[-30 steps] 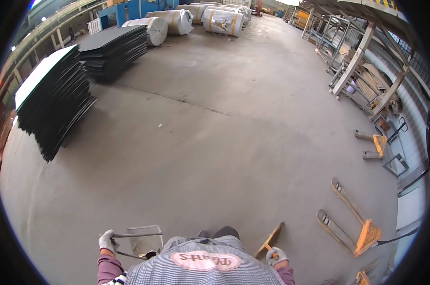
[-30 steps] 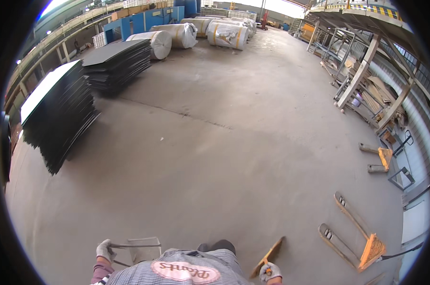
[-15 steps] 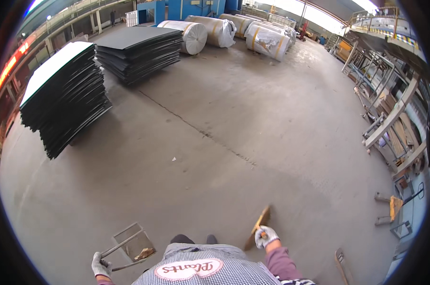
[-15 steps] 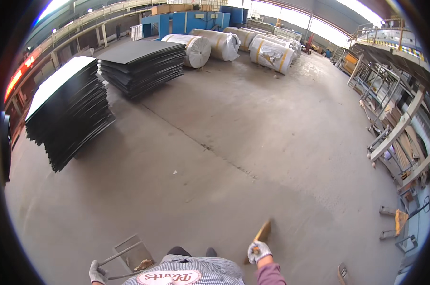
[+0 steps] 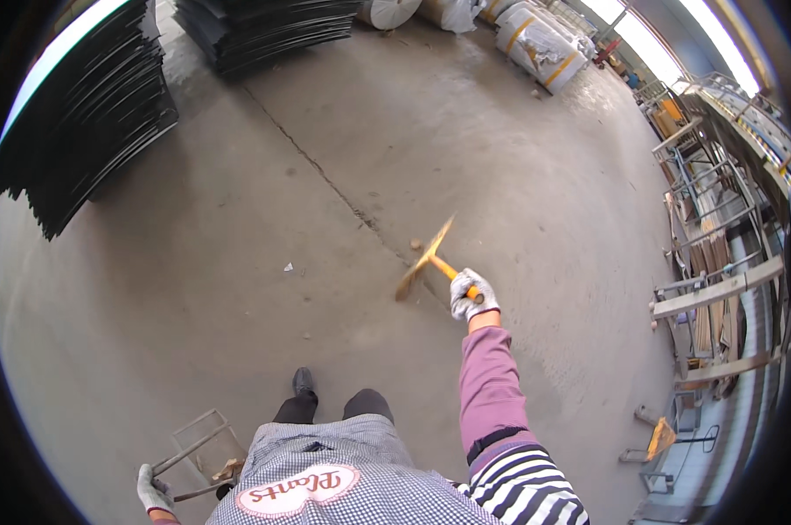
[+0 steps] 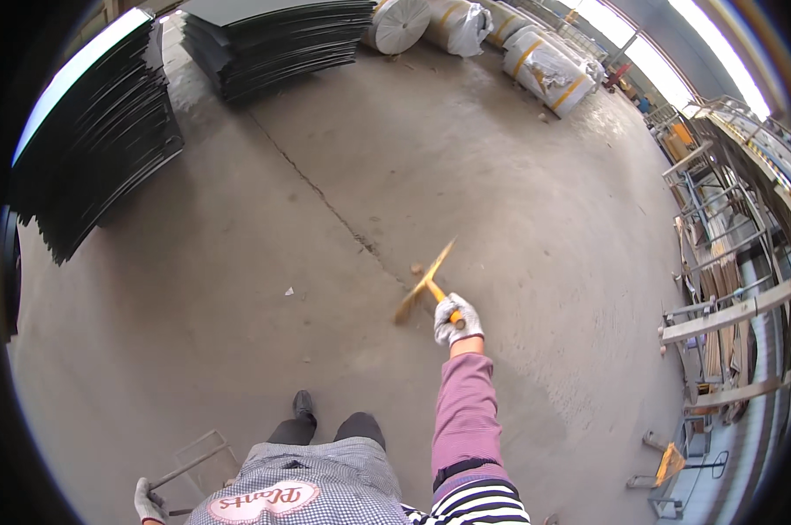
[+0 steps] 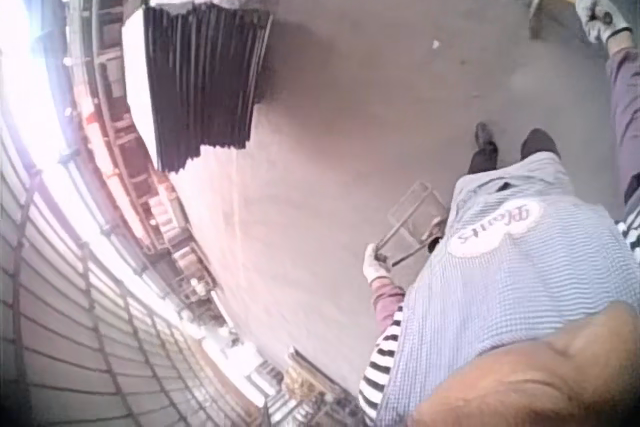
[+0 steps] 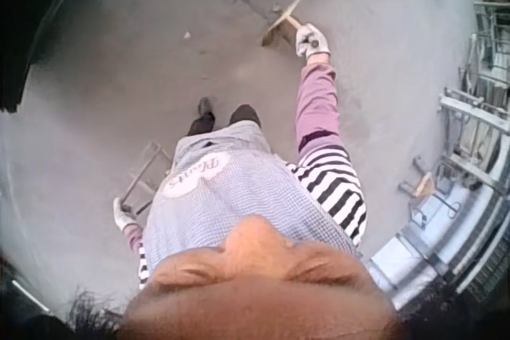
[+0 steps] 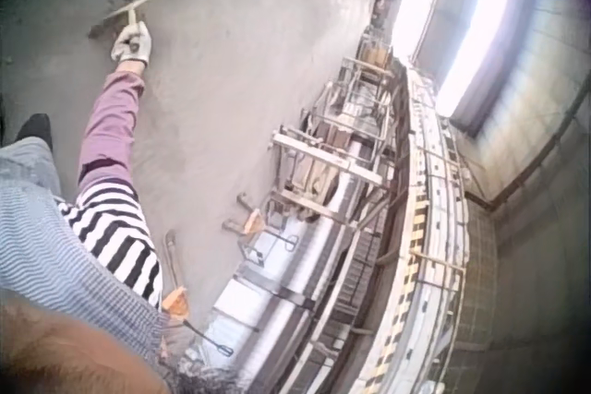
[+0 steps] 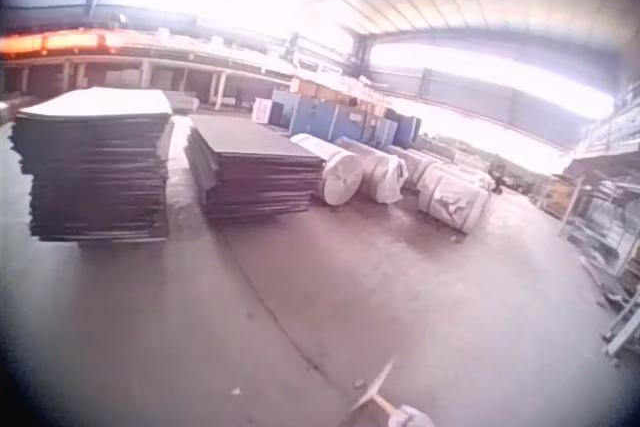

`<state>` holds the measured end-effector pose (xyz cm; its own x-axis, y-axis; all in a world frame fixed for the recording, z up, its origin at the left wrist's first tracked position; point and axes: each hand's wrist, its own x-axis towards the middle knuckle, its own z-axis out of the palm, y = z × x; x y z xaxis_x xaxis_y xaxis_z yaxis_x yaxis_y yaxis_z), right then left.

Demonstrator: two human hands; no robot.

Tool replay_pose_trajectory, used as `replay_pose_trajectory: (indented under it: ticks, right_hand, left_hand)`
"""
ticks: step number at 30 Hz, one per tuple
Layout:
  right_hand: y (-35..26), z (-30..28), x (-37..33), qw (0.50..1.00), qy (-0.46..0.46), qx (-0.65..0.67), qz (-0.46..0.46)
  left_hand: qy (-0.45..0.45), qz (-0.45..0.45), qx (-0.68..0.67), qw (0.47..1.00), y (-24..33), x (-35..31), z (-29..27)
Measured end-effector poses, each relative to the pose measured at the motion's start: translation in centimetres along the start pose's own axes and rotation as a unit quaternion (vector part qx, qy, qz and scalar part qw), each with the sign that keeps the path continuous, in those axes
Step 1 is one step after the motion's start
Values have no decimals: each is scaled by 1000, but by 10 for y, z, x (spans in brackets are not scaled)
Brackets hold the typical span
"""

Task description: Sweeping dust and debris from a warehouse floor into a dustpan using a broom.

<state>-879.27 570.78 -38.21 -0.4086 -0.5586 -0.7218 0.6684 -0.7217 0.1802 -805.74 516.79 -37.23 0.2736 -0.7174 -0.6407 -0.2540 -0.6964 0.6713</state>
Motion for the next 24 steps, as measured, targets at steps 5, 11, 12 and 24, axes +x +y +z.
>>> replay_pose_trajectory:
  ticks: [5, 11, 12, 24]
  right_hand:
    - [-66, 15, 8, 980, 11, -196, 41]
    - [-60, 29, -31, 447, 294, -836, -121]
    - [-59, 34, -54, 443, 292, -842, -96]
    - [51, 97, 28, -56, -9, -988, 146]
  left_hand:
    - [33, 28, 28, 999, 32, -146, 63]
    - [92, 31, -186, 978, -54, -199, 77]
    - [85, 38, -218, 971, -66, -210, 81]
    - [153, -164, -203, 953, -138, -258, 161]
